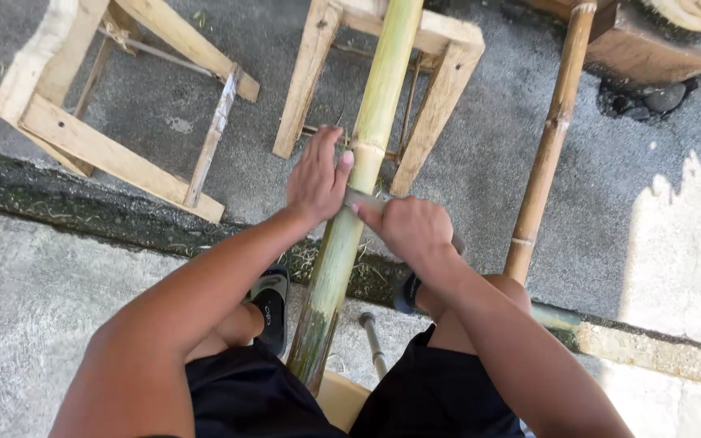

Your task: The recorder is using a small knife to peel or scrape a segment of green bamboo while seated outside.

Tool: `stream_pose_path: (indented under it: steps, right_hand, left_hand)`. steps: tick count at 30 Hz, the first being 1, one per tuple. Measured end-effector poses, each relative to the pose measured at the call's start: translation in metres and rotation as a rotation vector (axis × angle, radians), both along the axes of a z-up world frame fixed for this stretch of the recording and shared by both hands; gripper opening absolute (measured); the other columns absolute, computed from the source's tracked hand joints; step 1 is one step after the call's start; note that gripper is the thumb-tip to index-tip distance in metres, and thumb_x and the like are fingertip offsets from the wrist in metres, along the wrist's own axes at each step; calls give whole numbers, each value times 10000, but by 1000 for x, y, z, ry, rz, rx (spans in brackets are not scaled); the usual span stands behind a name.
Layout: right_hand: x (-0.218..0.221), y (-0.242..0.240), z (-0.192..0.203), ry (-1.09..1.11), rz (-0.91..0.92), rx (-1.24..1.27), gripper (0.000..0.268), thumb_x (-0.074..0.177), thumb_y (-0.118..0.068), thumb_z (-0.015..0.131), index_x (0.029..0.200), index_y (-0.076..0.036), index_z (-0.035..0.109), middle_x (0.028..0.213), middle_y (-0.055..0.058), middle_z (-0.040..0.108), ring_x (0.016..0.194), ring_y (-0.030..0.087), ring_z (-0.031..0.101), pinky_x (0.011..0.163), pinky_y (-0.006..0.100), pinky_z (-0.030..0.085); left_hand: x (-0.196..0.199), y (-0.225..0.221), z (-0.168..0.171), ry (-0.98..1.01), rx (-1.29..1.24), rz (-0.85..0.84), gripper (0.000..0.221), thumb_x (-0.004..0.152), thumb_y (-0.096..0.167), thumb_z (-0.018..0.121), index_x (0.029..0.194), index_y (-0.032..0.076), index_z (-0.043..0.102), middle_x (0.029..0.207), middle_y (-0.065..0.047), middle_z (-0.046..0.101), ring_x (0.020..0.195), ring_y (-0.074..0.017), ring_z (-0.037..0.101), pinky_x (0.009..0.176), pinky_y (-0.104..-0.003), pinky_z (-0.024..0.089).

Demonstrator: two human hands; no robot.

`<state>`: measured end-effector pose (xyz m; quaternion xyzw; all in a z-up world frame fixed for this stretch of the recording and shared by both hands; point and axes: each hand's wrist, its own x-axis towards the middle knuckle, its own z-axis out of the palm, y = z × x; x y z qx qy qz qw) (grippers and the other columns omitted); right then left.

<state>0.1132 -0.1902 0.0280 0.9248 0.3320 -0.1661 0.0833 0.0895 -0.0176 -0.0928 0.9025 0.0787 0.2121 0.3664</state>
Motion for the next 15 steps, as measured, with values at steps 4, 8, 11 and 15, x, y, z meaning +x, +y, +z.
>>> stream_pose_path:
  steps: [4, 8, 11, 15]
  right_hand:
    - [-28, -33, -35, -116, 157, 140, 775, 979, -707, 395, 629, -83, 694, 542, 102, 656, 461, 226, 673, 396, 385, 530]
    - [-64, -38, -24, 62, 132, 24, 795, 966, -749, 405, 652, -80, 699, 518, 91, 650, 438, 211, 678, 421, 376, 543]
    - [-49, -32, -28, -19, 128, 103, 777, 946, -734, 426, 638, -80, 712, 525, 110, 655, 461, 252, 686, 432, 397, 541]
    - [-1, -8, -14, -45, 16, 57, 846, 951, -775, 384, 634, -63, 712, 527, 122, 644, 490, 267, 676, 454, 403, 536]
  left_hand:
    - [-52, -15, -8, 67, -5, -65, 639, 1107, 469, 231, 1503, -18, 351, 1526, -301, 423, 1456, -447, 392, 1211, -511, 291]
    - [-99, -29, -19, 125, 24, -107, 621, 1106, 456, 235, 1487, -20, 353, 1516, -290, 425, 1473, -445, 379, 1225, -541, 260]
    - [-75, -24, -17, 117, 11, -60, 618, 1102, 465, 249, 1473, -11, 380, 1525, -269, 437, 1471, -428, 387, 1238, -552, 253]
    - [-10, -5, -2, -12, 36, -19, 620, 1112, 464, 244, 1491, -11, 369, 1531, -267, 442, 1495, -430, 379, 1249, -524, 267]
